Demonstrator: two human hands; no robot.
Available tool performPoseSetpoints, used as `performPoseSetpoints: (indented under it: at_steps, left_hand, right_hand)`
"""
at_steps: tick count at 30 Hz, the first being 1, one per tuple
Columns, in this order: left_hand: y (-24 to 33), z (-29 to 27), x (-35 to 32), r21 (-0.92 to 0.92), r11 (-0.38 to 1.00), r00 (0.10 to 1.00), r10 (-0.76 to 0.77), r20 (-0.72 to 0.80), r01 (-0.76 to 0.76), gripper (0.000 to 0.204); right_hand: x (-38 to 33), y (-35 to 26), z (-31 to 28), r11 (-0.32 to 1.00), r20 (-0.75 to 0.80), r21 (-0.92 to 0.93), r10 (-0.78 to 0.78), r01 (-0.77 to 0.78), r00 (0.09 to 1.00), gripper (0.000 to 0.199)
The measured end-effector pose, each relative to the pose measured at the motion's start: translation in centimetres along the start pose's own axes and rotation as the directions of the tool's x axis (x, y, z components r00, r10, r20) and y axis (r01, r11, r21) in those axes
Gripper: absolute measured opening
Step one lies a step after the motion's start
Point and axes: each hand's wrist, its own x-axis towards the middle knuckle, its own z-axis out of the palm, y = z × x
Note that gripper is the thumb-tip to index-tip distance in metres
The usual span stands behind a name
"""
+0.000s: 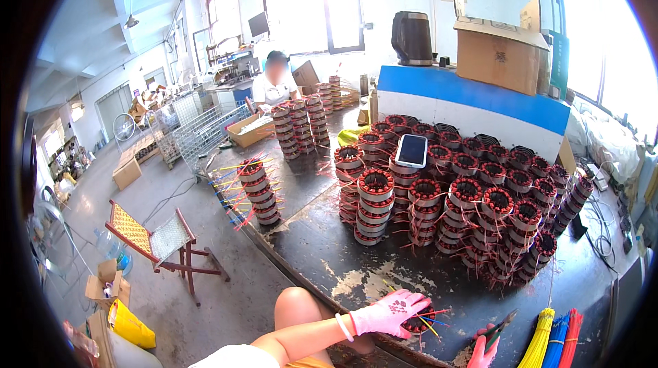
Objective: The person secures wires on motor stators using colored zip ties at a workbench. They thread the ties through the coils, tighten them, and then use side cutters to trim the excess ends.
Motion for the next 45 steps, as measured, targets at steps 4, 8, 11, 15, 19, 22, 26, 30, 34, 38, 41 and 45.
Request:
performPoseSetpoints:
  at_steps: [4,8,11,15,19,22,26,30,34,38,41,45]
  left_hand:
    - [0.3,0.5,0.2,0.055,0.998,1.0,-0.018,-0.009,0.019,0.103]
    - [0.8,0.2,-0.4,0.062,0.995,0.996,-0.079,0.04,0.076,0.105]
    - [0.4,1.2,-0.4,0.098,0.995,0.999,-0.033,-0.021,0.035,0.105]
    - [0.9,0.7,1.4,0.059,0.995,0.982,0.089,-0.168,-0.08,0.075]
    - [0.8,-3.2,2.3,-0.083,0.981,0.962,0.151,-0.227,-0.174,0.039]
    - [-2.6,-3.5,-1.1,0.006,0.999,0.989,0.054,-0.138,-0.054,0.073]
    - [-2.3,-2.3,1.3,0.108,0.994,1.0,-0.009,-0.027,0.012,0.099]
    - [-3.7,-2.2,1.1,0.055,0.998,0.999,0.024,0.03,-0.026,0.104]
    - [-4.7,-3.3,1.7,0.036,0.996,0.995,0.078,0.067,-0.081,0.102]
    - [-5.2,-3.6,1.7,-0.024,0.997,0.994,0.079,0.069,-0.078,0.101]
    - [-5.4,-3.6,1.9,-0.031,0.996,0.995,0.081,0.062,-0.079,0.1]
    - [-5.5,-3.4,1.9,-0.034,0.996,0.995,0.081,0.061,-0.079,0.099]
  right_hand:
    - [0.3,0.6,-0.3,1.0,-0.012,-0.023,0.017,-0.017,1.0,0.053]
    - [-0.5,0.7,0.2,0.999,0.001,-0.018,-0.046,0.046,0.999,0.053]
    - [-1.0,0.2,0.0,1.0,0.011,-0.015,-0.017,0.018,1.0,0.052]
    - [0.4,1.6,-1.4,0.992,-0.04,0.123,-0.031,0.036,0.999,0.043]
    - [0.2,-2.3,0.5,0.999,-0.002,0.024,0.028,-0.028,1.0,0.041]
    - [0.0,-4.9,2.3,0.896,0.257,0.135,0.38,-0.423,0.888,0.04]
    - [-1.8,-9.4,-0.4,0.728,0.483,0.113,0.555,-0.676,0.678,0.041]
    - [-2.7,-8.7,1.4,0.599,0.672,-0.056,0.614,-0.799,0.414,0.05]
    - [-2.0,-8.3,3.4,0.572,0.663,-0.216,0.681,-0.791,0.311,0.055]
    - [-1.7,-7.4,4.2,0.566,0.674,-0.253,0.685,-0.784,0.277,0.058]
    - [-1.4,-7.1,4.9,0.571,0.678,-0.248,0.68,-0.782,0.281,0.059]
    - [-1.1,-6.9,5.1,0.575,0.677,-0.224,0.673,-0.787,0.299,0.061]
